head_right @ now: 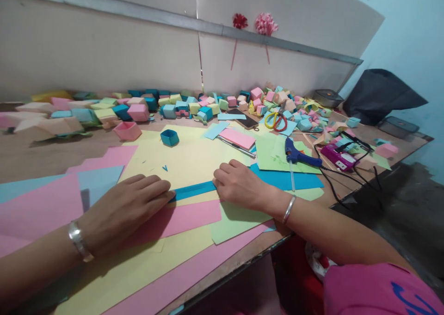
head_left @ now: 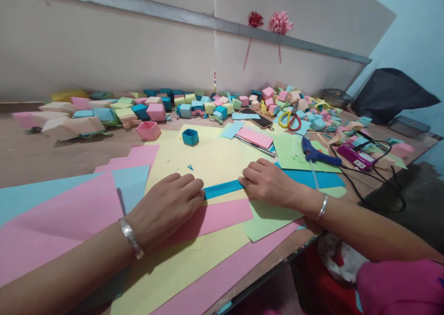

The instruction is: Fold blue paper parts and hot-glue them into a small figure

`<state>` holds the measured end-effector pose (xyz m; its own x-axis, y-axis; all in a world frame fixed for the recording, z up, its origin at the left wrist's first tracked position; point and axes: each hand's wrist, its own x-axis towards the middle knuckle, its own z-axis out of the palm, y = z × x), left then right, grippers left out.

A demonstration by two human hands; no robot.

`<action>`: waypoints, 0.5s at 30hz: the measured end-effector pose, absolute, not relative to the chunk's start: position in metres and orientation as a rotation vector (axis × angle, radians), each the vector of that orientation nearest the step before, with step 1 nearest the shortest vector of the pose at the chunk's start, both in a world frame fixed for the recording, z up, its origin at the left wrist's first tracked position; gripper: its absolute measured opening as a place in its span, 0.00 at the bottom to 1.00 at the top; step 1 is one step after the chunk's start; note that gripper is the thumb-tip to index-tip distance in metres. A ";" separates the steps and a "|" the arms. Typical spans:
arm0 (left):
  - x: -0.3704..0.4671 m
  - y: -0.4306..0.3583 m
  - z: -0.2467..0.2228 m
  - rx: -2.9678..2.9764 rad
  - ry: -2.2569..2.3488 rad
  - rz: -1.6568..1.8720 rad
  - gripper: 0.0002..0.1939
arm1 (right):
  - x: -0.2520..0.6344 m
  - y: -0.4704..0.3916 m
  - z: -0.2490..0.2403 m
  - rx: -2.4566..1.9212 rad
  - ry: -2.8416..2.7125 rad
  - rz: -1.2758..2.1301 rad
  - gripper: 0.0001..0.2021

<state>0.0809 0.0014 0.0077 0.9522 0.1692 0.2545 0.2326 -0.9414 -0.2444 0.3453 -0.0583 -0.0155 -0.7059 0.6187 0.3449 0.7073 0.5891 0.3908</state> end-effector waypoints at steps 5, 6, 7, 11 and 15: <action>0.080 0.002 0.008 -2.826 -0.364 -0.260 0.07 | 0.345 -0.057 -0.017 -1.091 -2.614 -0.774 0.16; 0.080 0.002 0.008 -2.833 -0.375 -0.247 0.07 | 0.345 -0.057 -0.017 -1.092 -2.611 -0.778 0.16; 0.080 0.001 0.008 -2.845 -0.383 -0.237 0.07 | 0.346 -0.057 -0.017 -1.095 -2.609 -0.780 0.16; 0.079 -0.001 0.009 -2.895 -0.419 -0.232 0.08 | 0.348 -0.059 -0.016 -1.142 -2.601 -0.768 0.16; 0.079 -0.003 0.010 -2.908 -0.459 -0.244 0.08 | 0.348 -0.062 -0.018 -1.173 -2.573 -0.782 0.14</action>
<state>0.0788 -0.0028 0.0096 0.9386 0.2878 0.1901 0.3186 -0.9346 -0.1584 0.3482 -0.0617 -0.0175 -0.6622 0.6388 0.3916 0.7487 0.5431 0.3802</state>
